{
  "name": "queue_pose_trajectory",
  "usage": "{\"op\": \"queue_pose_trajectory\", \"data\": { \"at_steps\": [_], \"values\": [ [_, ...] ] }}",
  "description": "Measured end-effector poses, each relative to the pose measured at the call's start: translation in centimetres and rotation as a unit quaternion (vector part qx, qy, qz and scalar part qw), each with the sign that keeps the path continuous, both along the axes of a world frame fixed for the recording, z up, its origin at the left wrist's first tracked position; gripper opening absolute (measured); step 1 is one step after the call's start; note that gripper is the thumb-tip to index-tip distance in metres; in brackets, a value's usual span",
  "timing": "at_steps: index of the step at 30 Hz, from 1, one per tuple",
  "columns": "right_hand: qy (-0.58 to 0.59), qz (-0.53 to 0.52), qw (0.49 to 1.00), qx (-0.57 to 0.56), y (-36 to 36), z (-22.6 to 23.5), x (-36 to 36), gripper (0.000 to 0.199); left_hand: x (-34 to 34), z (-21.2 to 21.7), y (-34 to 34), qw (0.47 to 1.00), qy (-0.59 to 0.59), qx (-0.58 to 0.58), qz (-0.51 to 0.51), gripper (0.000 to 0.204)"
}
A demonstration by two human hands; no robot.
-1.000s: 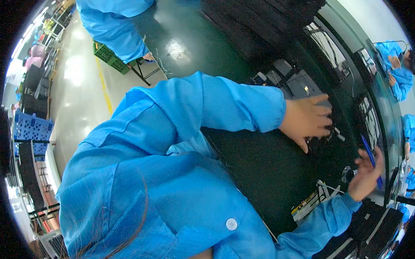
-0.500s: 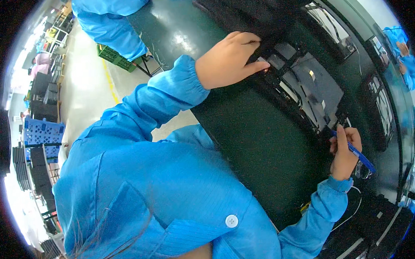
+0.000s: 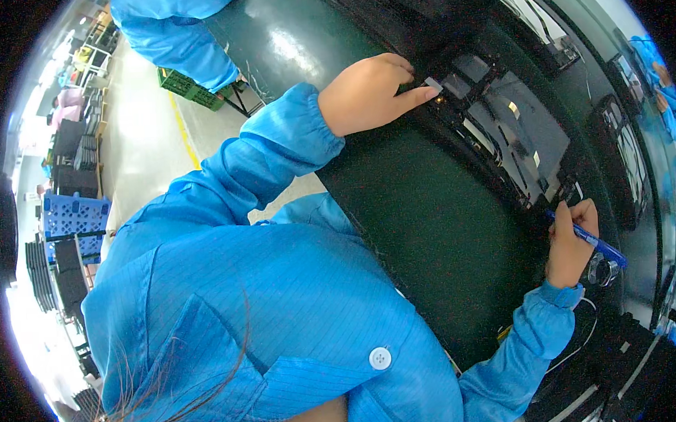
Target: Perform functional touch and display testing on tablet screens in an electronics remanufacturing facility.
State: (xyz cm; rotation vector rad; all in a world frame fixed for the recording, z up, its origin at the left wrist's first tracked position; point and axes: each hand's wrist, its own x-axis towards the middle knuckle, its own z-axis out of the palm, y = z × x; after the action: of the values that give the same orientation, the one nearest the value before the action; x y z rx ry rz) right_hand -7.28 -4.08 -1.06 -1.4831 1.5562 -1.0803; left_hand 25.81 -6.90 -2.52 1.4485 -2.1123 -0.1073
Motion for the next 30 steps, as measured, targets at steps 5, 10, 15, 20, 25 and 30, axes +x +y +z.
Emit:
{"op": "queue_pose_trajectory", "data": {
  "at_steps": [5, 10, 15, 20, 25, 30],
  "values": [
    [-0.008, -0.005, 1.000, 0.006, -0.2, 0.0, -0.2, 0.026, -0.1, 0.4, 0.1, 0.999, 0.026, 0.003, -0.019, 0.058],
    [-0.045, 0.001, 0.999, 0.023, -0.4, 0.0, -0.4, 0.027, -0.4, 2.8, 1.2, 0.960, 0.179, 0.211, 0.036, 0.051],
    [-0.151, -0.083, 0.985, 0.017, -1.3, 1.3, -0.7, 0.021, -1.7, 1.5, 1.4, 0.694, 0.631, 0.346, 0.007, 0.032],
    [0.243, -0.065, 0.965, -0.074, 0.0, 2.2, -8.5, 0.016, -3.3, 2.9, 0.0, 0.538, 0.700, 0.454, -0.118, 0.019],
    [0.431, -0.031, 0.886, -0.168, 1.0, 0.7, -12.1, 0.024, -7.0, 3.8, -1.4, 0.498, 0.730, 0.461, -0.085, 0.020],
    [0.548, -0.068, 0.816, -0.171, 2.7, 1.1, -12.0, 0.031, -11.9, 4.0, -5.3, 0.493, 0.756, 0.419, -0.096, 0.018]
  ]
}}
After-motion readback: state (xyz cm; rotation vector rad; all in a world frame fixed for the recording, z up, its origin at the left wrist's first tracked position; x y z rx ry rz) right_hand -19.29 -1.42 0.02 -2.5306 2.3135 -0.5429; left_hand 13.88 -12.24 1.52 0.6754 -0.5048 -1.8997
